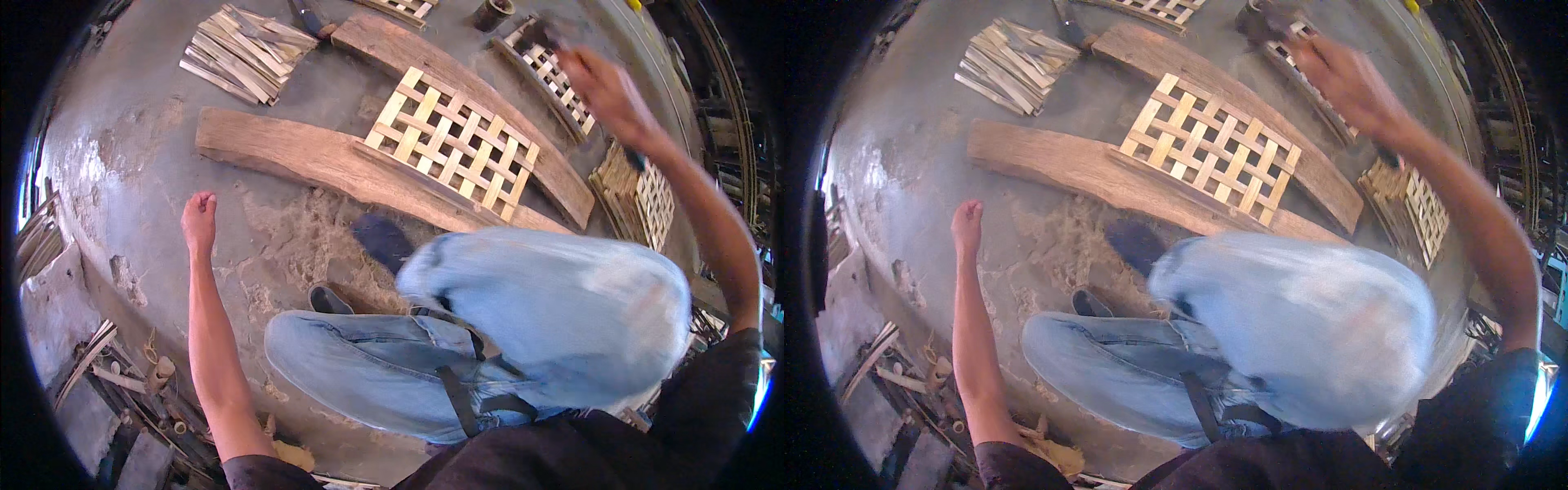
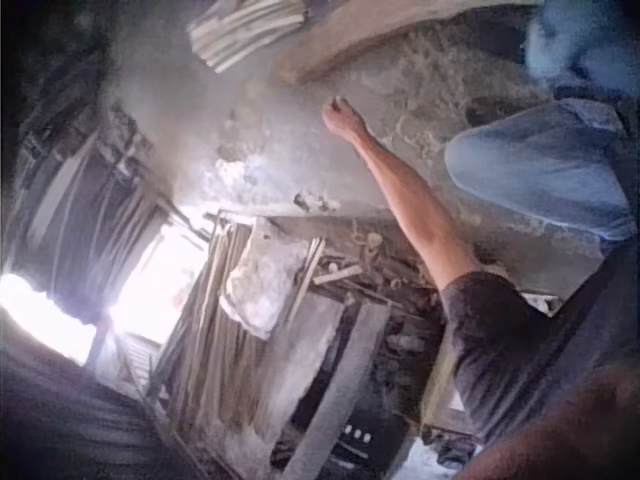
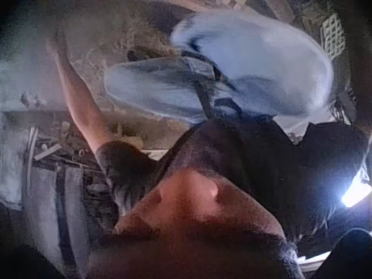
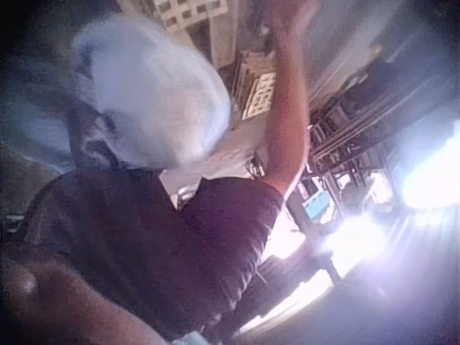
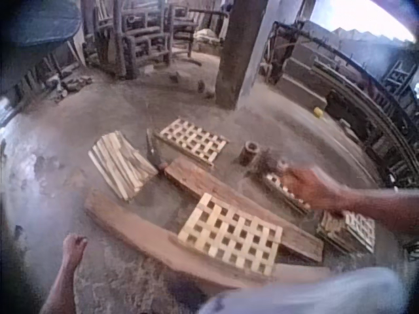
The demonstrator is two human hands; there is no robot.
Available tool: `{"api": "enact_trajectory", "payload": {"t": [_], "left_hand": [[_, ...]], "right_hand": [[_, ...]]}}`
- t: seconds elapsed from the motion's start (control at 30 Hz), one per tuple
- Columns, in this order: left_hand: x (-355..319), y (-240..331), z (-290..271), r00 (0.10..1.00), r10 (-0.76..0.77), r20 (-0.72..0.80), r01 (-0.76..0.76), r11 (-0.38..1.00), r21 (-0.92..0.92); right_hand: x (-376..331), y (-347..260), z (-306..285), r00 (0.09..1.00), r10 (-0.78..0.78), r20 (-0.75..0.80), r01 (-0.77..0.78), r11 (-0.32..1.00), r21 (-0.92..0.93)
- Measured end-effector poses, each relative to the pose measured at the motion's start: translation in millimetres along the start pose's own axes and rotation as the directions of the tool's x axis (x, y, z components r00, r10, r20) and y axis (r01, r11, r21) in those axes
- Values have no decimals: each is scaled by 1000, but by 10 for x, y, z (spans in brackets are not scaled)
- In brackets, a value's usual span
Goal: The person sits on the floor and assembles a wooden lattice panel by nailing thin wooden strips together. They use a hammer to drive nails into the intersections of the strips, securing the grid structure.
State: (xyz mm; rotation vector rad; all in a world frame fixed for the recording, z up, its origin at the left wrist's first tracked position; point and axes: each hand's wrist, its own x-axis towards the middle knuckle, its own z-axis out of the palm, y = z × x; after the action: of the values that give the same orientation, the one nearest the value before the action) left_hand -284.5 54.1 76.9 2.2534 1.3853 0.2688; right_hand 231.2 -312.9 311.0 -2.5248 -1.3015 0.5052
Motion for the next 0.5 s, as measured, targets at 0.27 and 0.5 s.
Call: {"api": "enact_trajectory", "payload": {"t": [0.27,0.5], "left_hand": [[265,-918,-271,978,176,112,-191,970,151],[548,-2457,-1923,947,-245,206,216,964,154]], "right_hand": [[-794,-150,929,926,294,237,-329,936,124],[-1197,-472,1245,761,535,367,-642,702,309]]}}
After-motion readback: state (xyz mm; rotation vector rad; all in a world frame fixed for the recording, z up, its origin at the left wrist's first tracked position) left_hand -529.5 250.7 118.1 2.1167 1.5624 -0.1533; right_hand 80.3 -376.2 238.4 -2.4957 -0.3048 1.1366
